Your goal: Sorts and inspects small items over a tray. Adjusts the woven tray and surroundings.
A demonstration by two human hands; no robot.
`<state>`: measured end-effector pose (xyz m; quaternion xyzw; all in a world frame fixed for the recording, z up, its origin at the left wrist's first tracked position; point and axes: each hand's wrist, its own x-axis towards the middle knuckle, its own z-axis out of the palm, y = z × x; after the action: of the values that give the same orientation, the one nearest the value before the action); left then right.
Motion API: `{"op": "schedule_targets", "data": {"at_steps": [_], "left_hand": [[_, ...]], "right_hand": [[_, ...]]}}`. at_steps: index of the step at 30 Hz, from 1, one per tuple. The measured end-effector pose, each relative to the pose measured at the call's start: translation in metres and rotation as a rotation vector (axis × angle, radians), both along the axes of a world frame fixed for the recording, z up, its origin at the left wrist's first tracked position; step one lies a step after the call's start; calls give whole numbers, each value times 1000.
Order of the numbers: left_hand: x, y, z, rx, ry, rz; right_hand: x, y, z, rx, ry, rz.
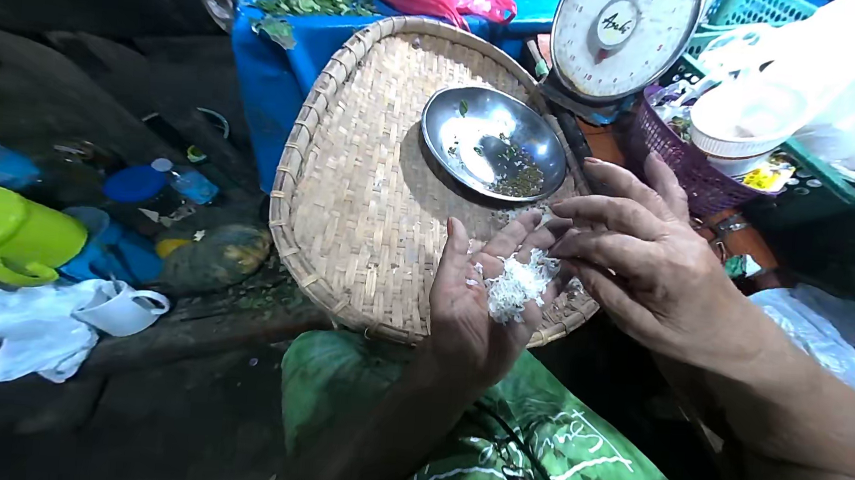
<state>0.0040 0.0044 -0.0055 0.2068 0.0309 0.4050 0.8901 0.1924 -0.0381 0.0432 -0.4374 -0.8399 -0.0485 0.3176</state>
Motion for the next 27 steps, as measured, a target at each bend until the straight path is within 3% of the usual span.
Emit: {"op": "schedule_targets", "data": {"at_steps": [15, 20, 27], "left_hand": [[0, -2, 0, 5, -13, 16], [1, -1, 2, 12, -2, 2], [2, -1, 4, -24, 26, 13]], "right_hand": [[-12, 8, -19, -38, 11, 52], [-1, 7, -7, -31, 56, 45], [16, -5, 13, -71, -84, -57]]}}
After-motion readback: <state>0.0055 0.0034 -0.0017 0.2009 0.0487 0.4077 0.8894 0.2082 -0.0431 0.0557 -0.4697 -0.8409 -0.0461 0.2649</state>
